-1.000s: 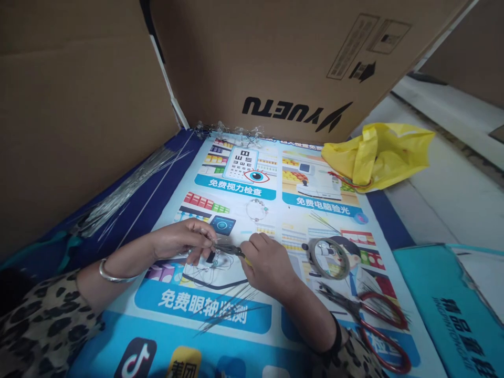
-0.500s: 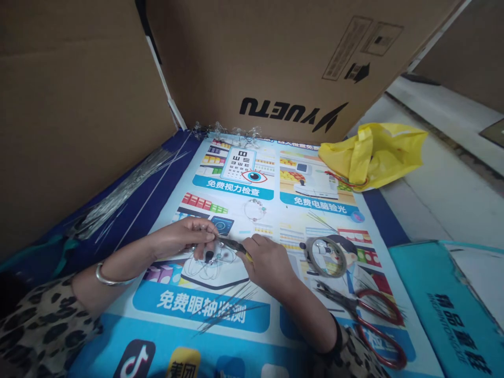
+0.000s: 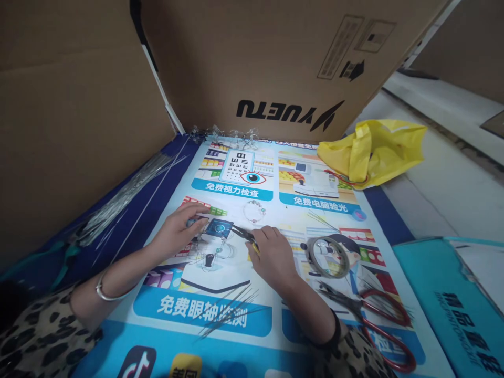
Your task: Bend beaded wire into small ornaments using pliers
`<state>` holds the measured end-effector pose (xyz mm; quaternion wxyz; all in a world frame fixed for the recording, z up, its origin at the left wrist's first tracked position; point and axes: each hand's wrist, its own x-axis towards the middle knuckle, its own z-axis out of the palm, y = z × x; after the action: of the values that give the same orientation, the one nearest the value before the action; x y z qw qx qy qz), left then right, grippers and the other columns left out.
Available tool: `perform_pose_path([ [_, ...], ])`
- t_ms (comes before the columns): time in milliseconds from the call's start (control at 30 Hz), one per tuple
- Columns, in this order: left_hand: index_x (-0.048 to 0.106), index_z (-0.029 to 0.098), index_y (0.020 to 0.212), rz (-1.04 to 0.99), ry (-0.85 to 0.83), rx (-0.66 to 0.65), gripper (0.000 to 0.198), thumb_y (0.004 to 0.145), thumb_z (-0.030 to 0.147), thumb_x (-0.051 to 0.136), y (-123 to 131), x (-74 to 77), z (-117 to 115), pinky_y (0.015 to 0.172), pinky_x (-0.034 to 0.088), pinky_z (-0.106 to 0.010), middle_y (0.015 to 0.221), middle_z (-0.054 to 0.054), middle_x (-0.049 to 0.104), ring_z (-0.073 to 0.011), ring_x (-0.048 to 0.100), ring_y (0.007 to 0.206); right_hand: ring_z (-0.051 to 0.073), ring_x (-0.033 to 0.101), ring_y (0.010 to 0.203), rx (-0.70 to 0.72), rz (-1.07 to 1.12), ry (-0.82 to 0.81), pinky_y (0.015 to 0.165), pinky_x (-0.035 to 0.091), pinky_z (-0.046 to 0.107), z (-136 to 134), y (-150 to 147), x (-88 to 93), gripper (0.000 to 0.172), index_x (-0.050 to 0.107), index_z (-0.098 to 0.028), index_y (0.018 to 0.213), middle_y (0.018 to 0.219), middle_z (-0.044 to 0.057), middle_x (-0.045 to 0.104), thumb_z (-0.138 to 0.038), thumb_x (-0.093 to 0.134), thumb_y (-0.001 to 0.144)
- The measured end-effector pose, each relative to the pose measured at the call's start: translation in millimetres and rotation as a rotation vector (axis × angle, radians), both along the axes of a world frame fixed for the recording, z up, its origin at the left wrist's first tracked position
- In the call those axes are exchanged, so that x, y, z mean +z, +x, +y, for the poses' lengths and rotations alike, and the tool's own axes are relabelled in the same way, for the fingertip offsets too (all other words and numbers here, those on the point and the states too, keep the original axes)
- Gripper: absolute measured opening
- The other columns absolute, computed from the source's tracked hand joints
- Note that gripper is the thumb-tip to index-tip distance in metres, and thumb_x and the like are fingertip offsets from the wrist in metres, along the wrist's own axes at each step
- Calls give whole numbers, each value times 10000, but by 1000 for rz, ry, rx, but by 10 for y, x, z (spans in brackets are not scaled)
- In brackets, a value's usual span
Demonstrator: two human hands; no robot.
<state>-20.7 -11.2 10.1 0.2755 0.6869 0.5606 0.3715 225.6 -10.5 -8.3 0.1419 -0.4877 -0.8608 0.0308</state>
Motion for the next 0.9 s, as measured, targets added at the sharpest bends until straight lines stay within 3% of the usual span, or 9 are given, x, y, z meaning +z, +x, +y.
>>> perform_pose_path([
  [100, 584, 175, 1012, 109, 104, -14, 220, 842, 232, 456, 11, 56, -61, 923, 400, -341, 1056, -88, 593, -202, 508, 1057, 210, 500, 859, 1, 5, -3, 747, 396, 319, -3, -3, -2, 183, 567, -171, 932, 879, 81, 567, -300, 482, 834],
  [200, 568, 175, 1076, 229, 95, -129, 267, 867, 236, 413, 88, 60, -159, 948, 389, -344, 1117, -99, 588, -201, 500, 1091, 211, 499, 862, -8, 20, -7, 754, 395, 319, -5, -5, -4, 191, 567, -169, 942, 887, 81, 568, -301, 482, 833],
  [300, 440, 164, 1266, 420, 45, -284, 425, 867, 309, 431, 179, -33, -239, 1029, 309, -382, 1337, -120, 444, -226, 379, 1243, 210, 498, 863, -13, 39, -4, 759, 394, 318, -1, -11, -7, 200, 567, -167, 952, 892, 82, 568, -303, 480, 834],
  [433, 327, 132, 1352, 622, 112, -412, 548, 875, 390, 404, 231, -164, -267, 1097, 152, -425, 1441, -126, 280, -246, 182, 1346, 208, 497, 857, -26, 38, 15, 761, 389, 313, 5, -29, -11, 199, 572, -168, 941, 880, 78, 569, -306, 477, 834],
  [600, 309, 131, 1359, 687, 166, -409, 579, 873, 437, 388, 207, -145, -236, 1089, 194, -414, 1440, -117, 285, -236, 204, 1340, 201, 507, 869, -31, 66, 36, 758, 390, 302, 18, -54, -29, 201, 573, -178, 942, 884, 71, 579, -316, 480, 829],
  [767, 444, 162, 1259, 532, 197, -381, 464, 880, 424, 391, 156, -81, -203, 1065, 268, -407, 1378, -97, 404, -208, 318, 1294, 202, 514, 896, -46, 59, 46, 760, 396, 305, 30, -58, -43, 202, 574, -185, 949, 910, 70, 589, -320, 494, 823],
  [900, 497, 175, 1201, 391, 280, -241, 355, 894, 317, 389, 44, 10, -165, 1037, 317, -428, 1306, -102, 489, -206, 379, 1257, 201, 514, 907, -47, 55, 21, 765, 399, 306, 35, -44, -37, 223, 568, -187, 965, 933, 71, 590, -345, 497, 824],
])
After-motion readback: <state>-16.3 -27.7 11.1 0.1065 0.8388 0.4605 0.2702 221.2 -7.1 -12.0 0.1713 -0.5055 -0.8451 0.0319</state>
